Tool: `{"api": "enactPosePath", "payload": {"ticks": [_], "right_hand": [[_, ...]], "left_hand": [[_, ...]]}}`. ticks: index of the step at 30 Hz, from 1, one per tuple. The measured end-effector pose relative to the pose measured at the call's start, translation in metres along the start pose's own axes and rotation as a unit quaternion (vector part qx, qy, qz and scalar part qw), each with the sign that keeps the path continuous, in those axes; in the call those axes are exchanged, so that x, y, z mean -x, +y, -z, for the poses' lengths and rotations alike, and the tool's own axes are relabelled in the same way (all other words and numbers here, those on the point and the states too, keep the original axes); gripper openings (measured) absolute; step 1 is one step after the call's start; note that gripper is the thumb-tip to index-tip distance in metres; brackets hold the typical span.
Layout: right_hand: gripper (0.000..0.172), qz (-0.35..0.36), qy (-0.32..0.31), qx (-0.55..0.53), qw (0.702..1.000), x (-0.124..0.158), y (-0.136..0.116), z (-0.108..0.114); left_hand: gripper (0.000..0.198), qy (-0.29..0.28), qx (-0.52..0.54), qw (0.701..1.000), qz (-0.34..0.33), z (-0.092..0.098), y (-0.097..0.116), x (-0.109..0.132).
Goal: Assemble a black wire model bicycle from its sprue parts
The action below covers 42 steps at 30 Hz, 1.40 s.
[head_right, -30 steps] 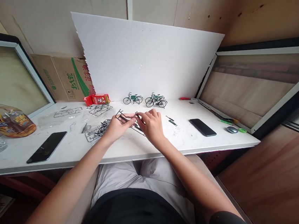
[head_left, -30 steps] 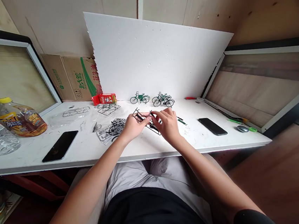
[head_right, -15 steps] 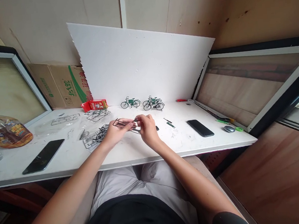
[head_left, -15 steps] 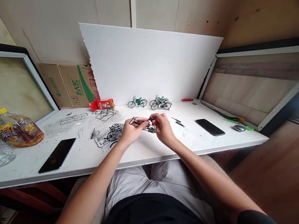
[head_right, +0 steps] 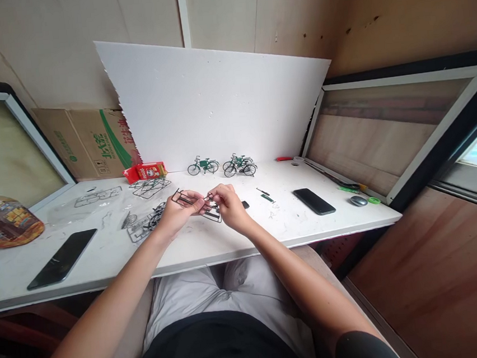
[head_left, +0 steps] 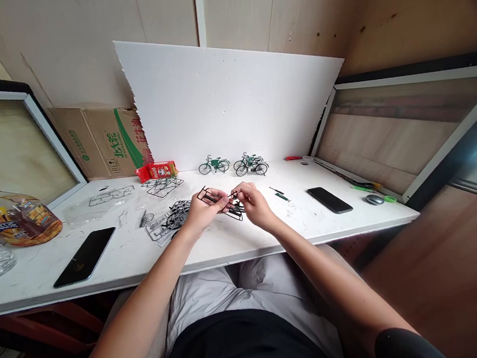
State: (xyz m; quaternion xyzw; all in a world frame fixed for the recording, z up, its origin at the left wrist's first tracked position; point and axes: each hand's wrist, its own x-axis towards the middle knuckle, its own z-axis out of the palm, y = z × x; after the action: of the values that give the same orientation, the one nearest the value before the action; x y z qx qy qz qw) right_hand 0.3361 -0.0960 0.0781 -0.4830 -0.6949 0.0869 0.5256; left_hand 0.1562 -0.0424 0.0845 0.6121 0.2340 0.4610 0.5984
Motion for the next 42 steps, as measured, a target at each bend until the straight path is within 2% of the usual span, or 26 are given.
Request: {"api": "enactPosePath", "payload": {"ticks": [5, 10, 17, 19, 23, 28, 31, 38, 42], "right_hand": [[0.035, -0.012, -0.039, -0.038, 0.998, -0.002, 0.003, 0.003], [0.051, -0.022, -0.116, -0.115, 0.986, -0.004, 0.003, 0.009], [0.046, -0.056, -0.223, -0.247, 0.941, -0.003, 0.007, 0.012], [0.043, -0.068, -0.236, -0.278, 0.929, -0.002, 0.009, 0.010], [0.039, -0.094, -0.227, -0.296, 0.923, 0.000, 0.005, 0.007], [0.039, -0.057, -0.169, -0.154, 0.972, 0.001, -0.012, 0.009], [0.033, -0.050, -0.134, -0.114, 0.983, -0.001, -0.019, 0.012], [0.039, -0.079, -0.085, -0.081, 0.990, -0.006, -0.021, 0.020], [0.044, -0.105, -0.129, -0.078, 0.983, -0.007, -0.020, 0.026]], "left_hand": [[0.046, -0.020, 0.020, 0.999, 0.020, 0.001, 0.002, 0.001], [0.047, -0.046, 0.023, 0.998, 0.045, 0.006, 0.004, 0.000], [0.045, -0.109, 0.015, 0.990, 0.089, 0.012, 0.006, 0.000], [0.046, -0.103, 0.007, 0.990, 0.095, 0.014, 0.006, -0.001], [0.052, -0.047, 0.011, 0.992, 0.118, 0.022, 0.004, -0.006], [0.051, -0.015, 0.039, 0.996, 0.073, 0.022, 0.009, -0.005], [0.049, 0.010, 0.031, 0.998, 0.056, 0.018, 0.013, -0.003], [0.047, -0.004, 0.065, 0.996, 0.065, 0.027, 0.006, -0.009], [0.046, -0.012, 0.068, 0.996, 0.062, 0.030, 0.002, -0.011]]}}
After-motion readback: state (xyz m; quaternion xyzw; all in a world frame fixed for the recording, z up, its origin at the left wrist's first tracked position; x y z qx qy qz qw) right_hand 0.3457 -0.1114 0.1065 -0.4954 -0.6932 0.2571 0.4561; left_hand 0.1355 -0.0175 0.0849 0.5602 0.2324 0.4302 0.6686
